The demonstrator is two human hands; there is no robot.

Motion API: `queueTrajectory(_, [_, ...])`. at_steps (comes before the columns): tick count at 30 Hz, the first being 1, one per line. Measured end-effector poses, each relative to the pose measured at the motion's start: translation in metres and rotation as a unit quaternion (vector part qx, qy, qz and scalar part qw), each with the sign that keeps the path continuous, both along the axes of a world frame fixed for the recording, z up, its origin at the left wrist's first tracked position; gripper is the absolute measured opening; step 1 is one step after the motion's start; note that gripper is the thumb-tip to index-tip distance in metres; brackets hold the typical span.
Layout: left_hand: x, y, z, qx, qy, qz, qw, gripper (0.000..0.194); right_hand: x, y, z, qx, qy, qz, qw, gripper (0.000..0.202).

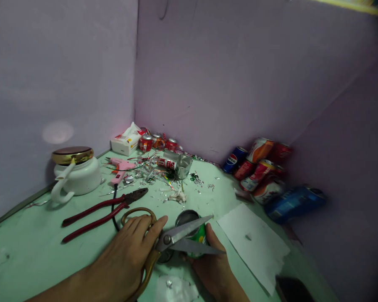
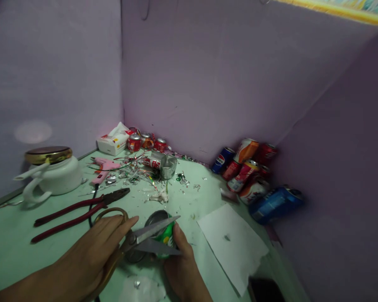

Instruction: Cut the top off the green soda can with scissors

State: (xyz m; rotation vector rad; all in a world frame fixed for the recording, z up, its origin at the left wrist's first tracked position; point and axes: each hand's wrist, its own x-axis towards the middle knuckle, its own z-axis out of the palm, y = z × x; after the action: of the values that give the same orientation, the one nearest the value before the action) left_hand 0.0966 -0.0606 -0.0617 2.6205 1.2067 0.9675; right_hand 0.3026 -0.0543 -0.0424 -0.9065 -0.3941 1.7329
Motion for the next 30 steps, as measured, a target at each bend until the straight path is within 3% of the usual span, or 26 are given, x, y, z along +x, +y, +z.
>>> queueTrajectory(22, [-0.0001,-0.0014,0.0024,-0.031,0.005,-0.018,0.999,0.062,-0.0008,-0.0026,-0.003,0.012,0.017,-0.01,1.0,0.041])
queueTrajectory(30, [0.0003,-0.0006,0.0044,-0.041,0.01,-0.01,0.999,0.065,-0.0036,-0.0009,0.0026,-0.02,0.018,-0.029,0.999,0.043])
